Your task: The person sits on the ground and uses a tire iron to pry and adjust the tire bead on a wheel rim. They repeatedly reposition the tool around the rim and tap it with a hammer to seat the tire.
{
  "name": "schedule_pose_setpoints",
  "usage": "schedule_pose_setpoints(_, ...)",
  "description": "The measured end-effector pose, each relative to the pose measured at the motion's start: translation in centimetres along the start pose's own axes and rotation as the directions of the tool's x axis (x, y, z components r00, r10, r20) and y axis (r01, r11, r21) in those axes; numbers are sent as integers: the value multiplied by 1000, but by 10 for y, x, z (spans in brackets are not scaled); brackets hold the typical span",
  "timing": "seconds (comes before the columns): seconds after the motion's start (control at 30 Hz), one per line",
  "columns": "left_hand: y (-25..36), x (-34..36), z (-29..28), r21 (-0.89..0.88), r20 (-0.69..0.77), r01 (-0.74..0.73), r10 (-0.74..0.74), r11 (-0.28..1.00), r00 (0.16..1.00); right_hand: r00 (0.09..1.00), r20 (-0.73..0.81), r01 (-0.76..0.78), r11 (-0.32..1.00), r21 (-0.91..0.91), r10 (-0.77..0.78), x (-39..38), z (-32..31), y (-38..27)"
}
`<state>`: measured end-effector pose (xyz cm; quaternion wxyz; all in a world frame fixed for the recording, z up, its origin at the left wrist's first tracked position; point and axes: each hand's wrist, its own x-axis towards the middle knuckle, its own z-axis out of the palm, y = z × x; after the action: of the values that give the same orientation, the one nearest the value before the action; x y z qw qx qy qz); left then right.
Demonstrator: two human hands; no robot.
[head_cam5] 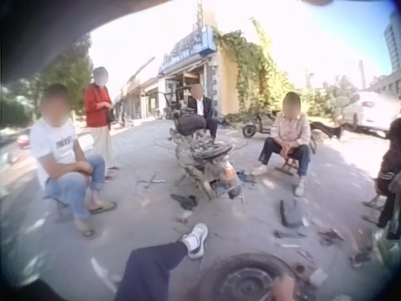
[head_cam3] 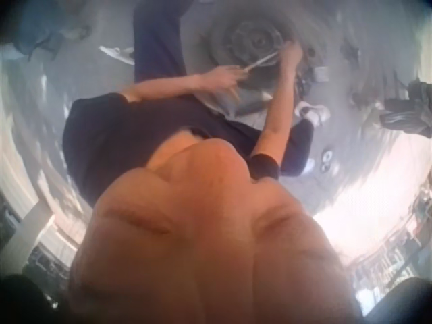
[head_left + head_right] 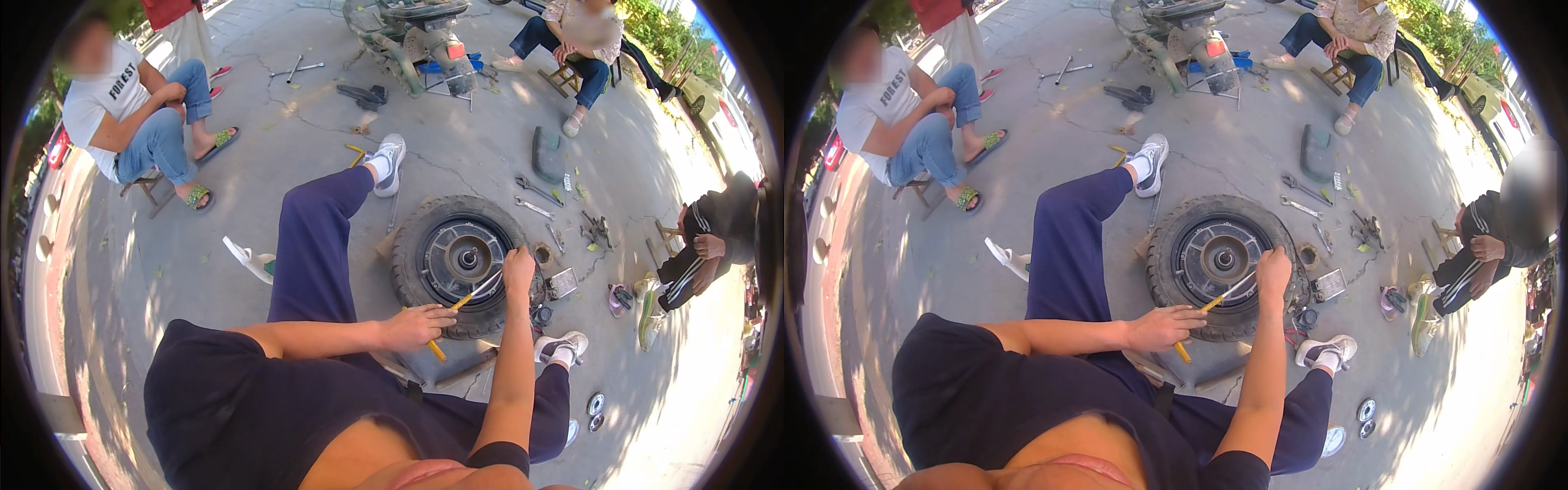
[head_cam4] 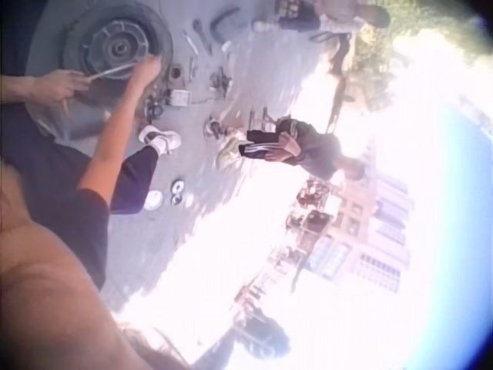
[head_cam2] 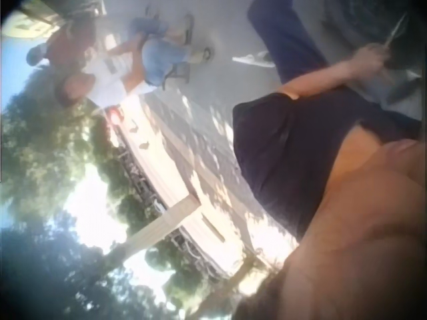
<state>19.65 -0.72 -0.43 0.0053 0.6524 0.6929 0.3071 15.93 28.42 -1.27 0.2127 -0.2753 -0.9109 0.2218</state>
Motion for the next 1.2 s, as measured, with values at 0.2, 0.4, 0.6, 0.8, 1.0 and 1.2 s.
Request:
schedule_pose_setpoints(0.2,6,0,-6,-18,-46,183,-183,983,982,1000,-2,20,1000,5,-20,-3,2,3)
schedule_pose_setpoints(0.4,-16,-10,-9,0,-127,264,-262,965,957,1000,-25,2,993,114,0,1,-3,-2)
schedule_pose_setpoints(0.6,-37,-19,-4,51,-185,327,-313,944,932,999,-24,49,991,122,-46,5,-6,4)
schedule_pose_setpoints(0.8,-41,-19,-8,11,-126,368,-364,930,923,995,63,66,995,70,-71,9,-9,15)
schedule_pose_setpoints(1.0,18,4,15,-409,-9,480,-529,776,849,996,71,35,982,188,-49,5,-8,18)
schedule_pose_setpoints(1.2,17,4,28,-504,-4,474,-551,722,835,999,41,5,973,229,-14,4,-5,25)
